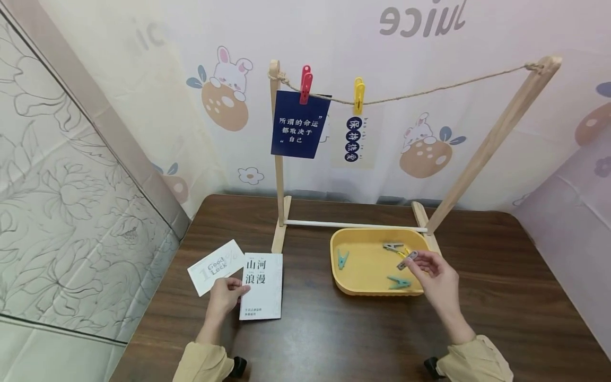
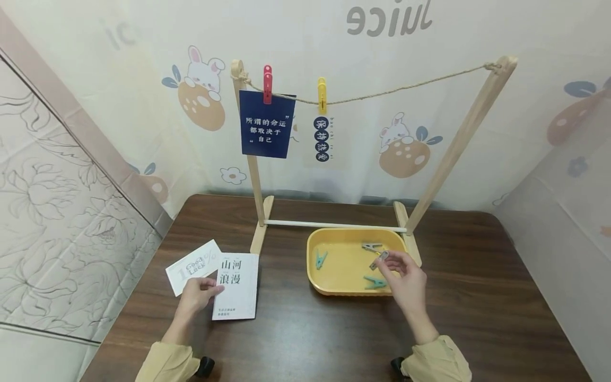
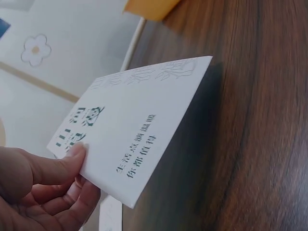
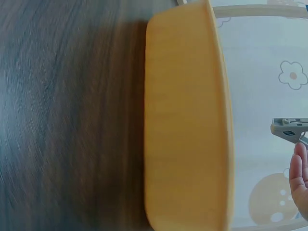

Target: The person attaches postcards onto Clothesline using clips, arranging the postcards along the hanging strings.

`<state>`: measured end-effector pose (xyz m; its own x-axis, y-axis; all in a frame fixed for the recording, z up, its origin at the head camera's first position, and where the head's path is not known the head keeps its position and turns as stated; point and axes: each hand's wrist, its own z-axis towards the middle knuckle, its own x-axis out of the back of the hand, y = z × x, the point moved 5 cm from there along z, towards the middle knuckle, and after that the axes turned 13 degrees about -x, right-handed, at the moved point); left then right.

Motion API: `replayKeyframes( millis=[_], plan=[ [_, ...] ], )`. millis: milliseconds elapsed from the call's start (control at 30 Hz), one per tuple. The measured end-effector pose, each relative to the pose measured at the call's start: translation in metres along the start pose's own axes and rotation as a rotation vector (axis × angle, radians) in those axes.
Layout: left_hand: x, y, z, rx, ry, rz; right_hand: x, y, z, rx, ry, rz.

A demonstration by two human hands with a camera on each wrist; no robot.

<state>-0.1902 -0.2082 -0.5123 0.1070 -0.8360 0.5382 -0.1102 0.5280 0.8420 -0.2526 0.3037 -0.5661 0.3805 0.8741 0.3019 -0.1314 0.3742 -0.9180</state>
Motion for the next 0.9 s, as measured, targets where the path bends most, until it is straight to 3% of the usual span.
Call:
replayKeyframes(
  millis=[167, 400, 467, 633, 900],
  plan=[
    [0.002, 0.016, -0.001, -0.090, 0.047, -0.001, 0.012, -0.034, 0.004, 0.053, -0.061, 0.006],
    [0.005, 0.037, -0.002, -0.166, 0.109, 0.001, 0.020, -0.152, -0.014, 0.080, -0.089, -0.143],
    [0.006, 0.043, -0.002, -0.183, 0.122, -0.007, 0.021, -0.174, -0.016, 0.094, -0.096, -0.195],
    [0.007, 0.056, -0.003, -0.237, 0.136, -0.023, 0.026, -0.195, -0.012, 0.100, -0.114, -0.286],
    [0.006, 0.079, -0.003, -0.309, 0.133, -0.024, 0.028, -0.218, -0.006, 0.159, -0.167, -0.320]
  ],
)
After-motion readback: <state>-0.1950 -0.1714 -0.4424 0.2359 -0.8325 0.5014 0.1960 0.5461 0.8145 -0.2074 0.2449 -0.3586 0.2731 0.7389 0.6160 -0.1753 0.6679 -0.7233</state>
